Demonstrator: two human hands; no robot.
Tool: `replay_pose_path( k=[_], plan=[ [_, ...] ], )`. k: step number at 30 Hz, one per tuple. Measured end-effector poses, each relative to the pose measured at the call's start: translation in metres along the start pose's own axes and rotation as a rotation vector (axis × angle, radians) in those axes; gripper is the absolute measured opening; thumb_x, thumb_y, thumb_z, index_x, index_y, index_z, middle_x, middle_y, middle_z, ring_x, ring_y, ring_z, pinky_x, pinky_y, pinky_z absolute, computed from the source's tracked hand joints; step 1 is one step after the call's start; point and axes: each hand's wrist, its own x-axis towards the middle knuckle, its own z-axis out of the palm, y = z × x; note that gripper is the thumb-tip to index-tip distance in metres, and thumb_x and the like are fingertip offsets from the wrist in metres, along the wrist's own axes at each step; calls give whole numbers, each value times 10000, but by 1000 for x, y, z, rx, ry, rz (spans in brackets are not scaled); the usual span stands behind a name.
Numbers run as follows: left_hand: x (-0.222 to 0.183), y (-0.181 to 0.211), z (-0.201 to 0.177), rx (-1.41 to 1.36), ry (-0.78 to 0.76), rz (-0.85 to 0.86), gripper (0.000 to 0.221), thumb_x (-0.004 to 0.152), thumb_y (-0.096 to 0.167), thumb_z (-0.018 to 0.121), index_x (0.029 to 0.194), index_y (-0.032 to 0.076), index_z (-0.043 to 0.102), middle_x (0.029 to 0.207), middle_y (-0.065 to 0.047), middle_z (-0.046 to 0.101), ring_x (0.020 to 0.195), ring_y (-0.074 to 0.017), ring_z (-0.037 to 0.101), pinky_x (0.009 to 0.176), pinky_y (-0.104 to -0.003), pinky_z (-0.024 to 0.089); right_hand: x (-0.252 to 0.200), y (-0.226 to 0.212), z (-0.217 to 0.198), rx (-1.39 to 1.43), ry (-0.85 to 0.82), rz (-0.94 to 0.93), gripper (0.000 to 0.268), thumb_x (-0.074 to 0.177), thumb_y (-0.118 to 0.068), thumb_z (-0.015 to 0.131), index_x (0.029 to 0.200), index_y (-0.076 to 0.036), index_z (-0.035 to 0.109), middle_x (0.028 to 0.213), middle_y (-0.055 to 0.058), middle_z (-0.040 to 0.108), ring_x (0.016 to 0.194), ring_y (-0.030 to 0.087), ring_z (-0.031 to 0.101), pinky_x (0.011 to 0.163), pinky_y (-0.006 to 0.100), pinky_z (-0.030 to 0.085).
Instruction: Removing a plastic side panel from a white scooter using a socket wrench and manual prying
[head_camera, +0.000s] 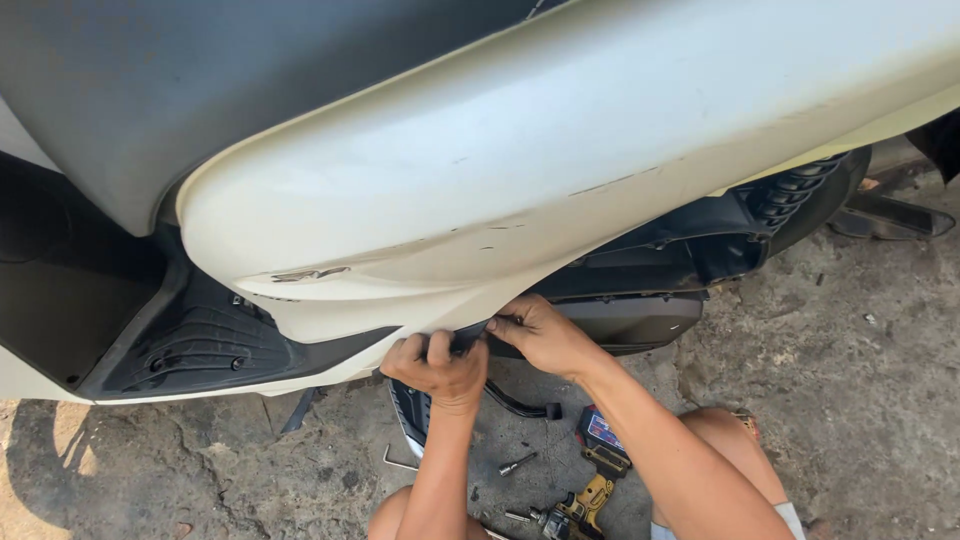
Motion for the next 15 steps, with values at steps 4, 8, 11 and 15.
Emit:
replay_pose_path(
  k=[4,8,11,15],
  plan=[
    [-11,-4,4,47,-23,24,492,820,390,838,963,176,418,948,-51,374,869,-309,479,811,-461,412,1,0,-8,-38,-55,-78,255,1021,-91,594,1189,23,749,927,228,757,904,245,649,766,430,527],
    [-4,4,1,77,-38,23,523,842,366,863,965,168,395,956,-55,363,866,-314,479,815,-463,398,3,5,-12,39,-82,-72,228,1042,-103,576,1151,-14,756,815,148,727,792,127,562,668,318,474],
    [-5,5,0,74,-33,29,524,803,366,863,965,150,414,953,-52,369,870,-317,479,802,-468,404,5,12,-14,158,-72,-91,195,1022,-101,635,1110,17,763,822,117,718,877,134,537,683,305,473],
    [-14,-2,-2,84,-51,73,586,872,435,882,980,98,416,973,-91,373,889,-344,476,834,-467,432,3,16,-20,233,-87,-108,130,1022,-138,668,1046,-50,760,798,36,663,866,100,561,690,273,453]
  ],
)
